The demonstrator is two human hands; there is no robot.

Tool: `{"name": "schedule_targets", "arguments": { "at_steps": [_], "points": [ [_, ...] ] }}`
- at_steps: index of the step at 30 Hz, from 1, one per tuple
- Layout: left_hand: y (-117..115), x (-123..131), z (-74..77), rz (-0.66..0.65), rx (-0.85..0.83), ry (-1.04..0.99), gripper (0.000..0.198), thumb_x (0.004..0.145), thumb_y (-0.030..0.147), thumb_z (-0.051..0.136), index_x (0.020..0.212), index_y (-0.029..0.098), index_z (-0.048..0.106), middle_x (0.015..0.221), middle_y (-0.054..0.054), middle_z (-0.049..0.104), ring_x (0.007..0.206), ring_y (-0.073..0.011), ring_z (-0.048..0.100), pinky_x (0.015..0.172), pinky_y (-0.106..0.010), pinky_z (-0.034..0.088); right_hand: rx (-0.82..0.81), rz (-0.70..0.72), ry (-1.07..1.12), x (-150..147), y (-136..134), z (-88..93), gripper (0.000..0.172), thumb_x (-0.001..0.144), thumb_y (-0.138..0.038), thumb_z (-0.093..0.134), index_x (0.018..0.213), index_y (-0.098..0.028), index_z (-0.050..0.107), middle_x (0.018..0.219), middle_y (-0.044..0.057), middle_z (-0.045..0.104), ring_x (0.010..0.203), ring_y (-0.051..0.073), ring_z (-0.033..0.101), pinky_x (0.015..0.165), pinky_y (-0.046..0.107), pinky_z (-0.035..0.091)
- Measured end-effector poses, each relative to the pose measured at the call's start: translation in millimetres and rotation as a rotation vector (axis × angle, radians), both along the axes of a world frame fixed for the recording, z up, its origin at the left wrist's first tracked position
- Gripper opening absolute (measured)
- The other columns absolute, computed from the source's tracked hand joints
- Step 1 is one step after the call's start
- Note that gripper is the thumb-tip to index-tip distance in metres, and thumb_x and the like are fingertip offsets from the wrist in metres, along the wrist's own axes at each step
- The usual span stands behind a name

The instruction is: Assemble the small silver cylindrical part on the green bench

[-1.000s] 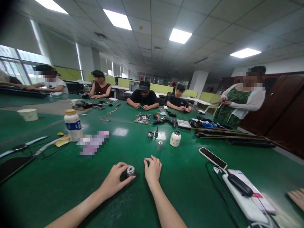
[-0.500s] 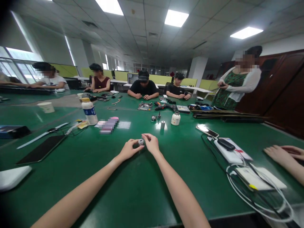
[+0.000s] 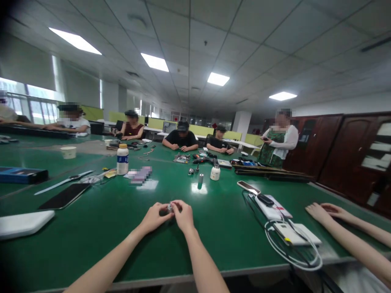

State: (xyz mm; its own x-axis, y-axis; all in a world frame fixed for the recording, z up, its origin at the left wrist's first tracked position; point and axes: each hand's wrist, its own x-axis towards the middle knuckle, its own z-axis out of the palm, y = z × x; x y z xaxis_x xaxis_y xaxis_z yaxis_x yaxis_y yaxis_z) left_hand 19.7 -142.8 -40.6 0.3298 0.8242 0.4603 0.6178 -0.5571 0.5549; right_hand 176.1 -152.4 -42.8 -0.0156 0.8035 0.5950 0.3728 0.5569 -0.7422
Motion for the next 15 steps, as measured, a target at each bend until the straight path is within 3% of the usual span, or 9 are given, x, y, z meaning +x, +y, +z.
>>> {"name": "schedule_targets", "arguments": {
  "at_steps": [7,15],
  "points": [
    [11,-1,-1.6,-0.009,-0.082,-0.008,0.033,0.08,0.048,0.054,0.091,0.024,0.075,0.082,-0.003,0.073,0.085,-0.0246,0.063,0.075,-0.031,0.045,0.035,0.002,0.008,-2,22,-10.0,0.031,0.09,-0.045,0.054,0.094,-0.022,0.074,0.085,0.006,0.076,0.078,0.023,0.072,0.072,0.032,0.057],
    [4,0,-2.2,-0.025,-0.055,-0.001,0.032,0.079,0.046,0.06,0.099,0.026,0.074,0.086,-0.004,0.073,0.087,-0.0239,0.061,0.078,-0.031,0.044,0.035,-0.023,-0.043,-1,11,-8.8,0.026,0.089,-0.036,0.054,0.098,-0.023,0.074,0.094,0.005,0.075,0.082,0.021,0.07,0.077,0.031,0.055]
  ]
}}
